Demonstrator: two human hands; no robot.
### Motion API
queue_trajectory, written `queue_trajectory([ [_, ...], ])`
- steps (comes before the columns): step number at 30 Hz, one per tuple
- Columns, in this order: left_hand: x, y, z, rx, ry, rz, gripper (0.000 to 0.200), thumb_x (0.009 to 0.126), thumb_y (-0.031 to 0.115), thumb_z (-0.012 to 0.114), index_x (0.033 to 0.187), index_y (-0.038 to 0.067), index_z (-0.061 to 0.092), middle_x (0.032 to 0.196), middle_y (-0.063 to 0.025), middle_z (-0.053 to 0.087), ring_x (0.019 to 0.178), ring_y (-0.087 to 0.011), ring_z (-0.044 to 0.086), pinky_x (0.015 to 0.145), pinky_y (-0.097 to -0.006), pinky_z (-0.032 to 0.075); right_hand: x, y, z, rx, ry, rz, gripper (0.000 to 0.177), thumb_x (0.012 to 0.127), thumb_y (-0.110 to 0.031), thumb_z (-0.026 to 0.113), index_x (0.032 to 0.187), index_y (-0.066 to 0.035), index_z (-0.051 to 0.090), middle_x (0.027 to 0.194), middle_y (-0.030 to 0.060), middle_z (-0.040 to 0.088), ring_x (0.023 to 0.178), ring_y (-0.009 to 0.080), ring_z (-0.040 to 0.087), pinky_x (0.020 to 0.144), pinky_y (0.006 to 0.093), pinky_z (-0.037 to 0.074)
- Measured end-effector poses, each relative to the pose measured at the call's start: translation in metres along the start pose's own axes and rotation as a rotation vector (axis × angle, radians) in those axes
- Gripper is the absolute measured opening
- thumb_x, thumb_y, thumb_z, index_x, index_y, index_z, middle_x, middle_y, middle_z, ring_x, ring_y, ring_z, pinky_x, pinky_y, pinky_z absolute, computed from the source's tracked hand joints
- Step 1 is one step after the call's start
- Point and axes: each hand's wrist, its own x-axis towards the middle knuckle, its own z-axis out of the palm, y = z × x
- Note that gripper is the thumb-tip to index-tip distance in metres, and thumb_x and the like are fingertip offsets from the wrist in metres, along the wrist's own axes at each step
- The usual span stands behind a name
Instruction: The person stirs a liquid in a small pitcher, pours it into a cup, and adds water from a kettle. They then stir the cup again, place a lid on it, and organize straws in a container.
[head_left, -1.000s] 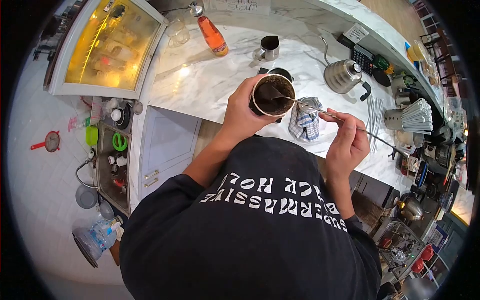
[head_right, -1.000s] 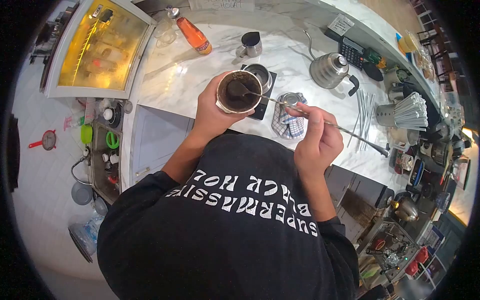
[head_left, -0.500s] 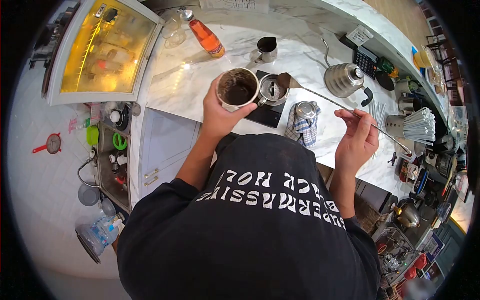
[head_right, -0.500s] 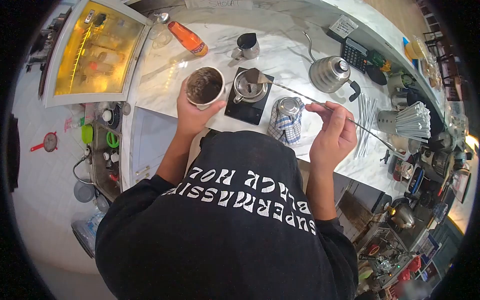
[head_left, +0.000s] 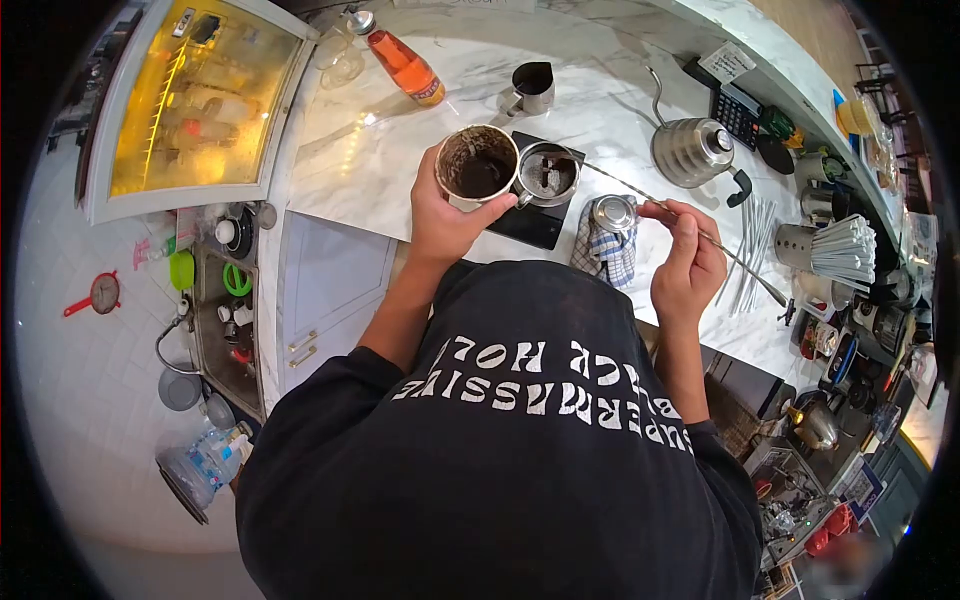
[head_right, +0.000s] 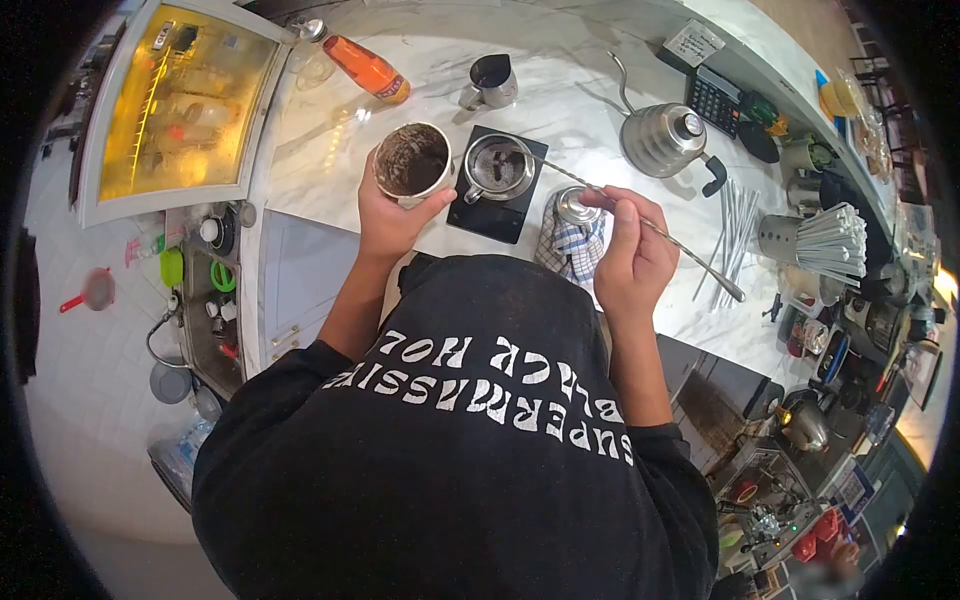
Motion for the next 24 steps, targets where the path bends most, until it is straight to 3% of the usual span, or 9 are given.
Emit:
queue_trajectory([
  [3, 0.003, 0.002, 0.002, 0.007, -0.001, 0.002, 0.076, 0.071, 0.007, 0.096, 0.134, -0.003, 0.053, 0.124, -0.0132, 0.068, 0.116, -0.0211, 0.068, 0.103, -0.0356, 0.053, -0.001, 0.0, -0.001, -0.086, -0.03, 0.008, 0.027, 0.11, -0.012, 0.053, 0.108, 0.005, 0.074, 0.094, 0.0119, 0.08, 0.087, 0.0144, 0.07, 0.086, 0.0291, 0.052],
  [7, 0.004, 0.003, 0.0, 0.096, 0.025, 0.037, 0.075, 0.069, 0.008, 0.097, 0.131, -0.002, 0.057, 0.124, -0.0134, 0.067, 0.115, -0.0237, 0.067, 0.101, -0.0369, 0.053, -0.003, -0.002, -0.005, -0.002, 0.122, -0.027, 0.027, 0.11, -0.01, 0.052, 0.107, 0.006, 0.072, 0.093, 0.0124, 0.08, 0.082, 0.0136, 0.069, 0.088, 0.0263, 0.051],
  [8, 0.003, 0.003, 0.0, 0.156, 0.009, 0.071, 0.076, 0.069, 0.006, 0.096, 0.133, -0.002, 0.055, 0.125, -0.0131, 0.067, 0.116, -0.0222, 0.067, 0.102, -0.0361, 0.053, -0.003, -0.01, -0.008, 0.066, 0.141, 0.007, 0.027, 0.112, -0.011, 0.048, 0.109, 0.008, 0.068, 0.094, 0.018, 0.078, 0.088, 0.0198, 0.073, 0.088, 0.0307, 0.054],
  [11, 0.003, 0.007, 0.001, 0.279, -0.015, 0.15, 0.079, 0.07, 0.001, 0.096, 0.136, -0.002, 0.053, 0.127, -0.0118, 0.065, 0.117, -0.0197, 0.066, 0.104, -0.0341, 0.053, 0.001, -0.023, -0.015, 0.304, 0.115, -0.154, 0.032, 0.114, -0.014, 0.041, 0.116, 0.012, 0.059, 0.103, 0.0284, 0.072, 0.091, 0.0391, 0.076, 0.088, 0.0438, 0.06],
  [14, 0.003, 0.011, 0.005, 0.337, -0.025, 0.209, 0.077, 0.069, 0.004, 0.096, 0.134, -0.001, 0.056, 0.129, -0.0132, 0.064, 0.118, -0.0231, 0.066, 0.103, -0.0352, 0.053, -0.001, -0.037, -0.01, 0.36, 0.071, -0.239, 0.032, 0.115, -0.015, 0.041, 0.117, 0.012, 0.058, 0.104, 0.0285, 0.071, 0.086, 0.0386, 0.076, 0.09, 0.0468, 0.06],
  [19, 0.004, 0.023, 0.013, 0.357, -0.034, 0.338, 0.076, 0.067, 0.006, 0.097, 0.133, 0.001, 0.06, 0.132, -0.0168, 0.062, 0.12, -0.0302, 0.065, 0.103, -0.0386, 0.053, 0.0, -0.049, 0.01, 0.132, -0.114, -0.324, 0.019, 0.106, 0.0, 0.052, 0.108, 0.011, 0.067, 0.094, 0.0221, 0.076, 0.087, 0.0291, 0.076, 0.098, 0.0434, 0.056],
  [24, 0.004, 0.025, 0.013, 0.331, -0.041, 0.373, 0.078, 0.063, 0.004, 0.095, 0.133, 0.004, 0.062, 0.13, -0.0166, 0.064, 0.121, -0.036, 0.064, 0.103, -0.0416, 0.053, -0.001, -0.041, 0.017, 0.068, -0.178, -0.348, 0.016, 0.105, 0.0, 0.055, 0.107, 0.01, 0.068, 0.088, 0.0194, 0.077, 0.089, 0.0257, 0.074, 0.096, 0.0411, 0.056],
])
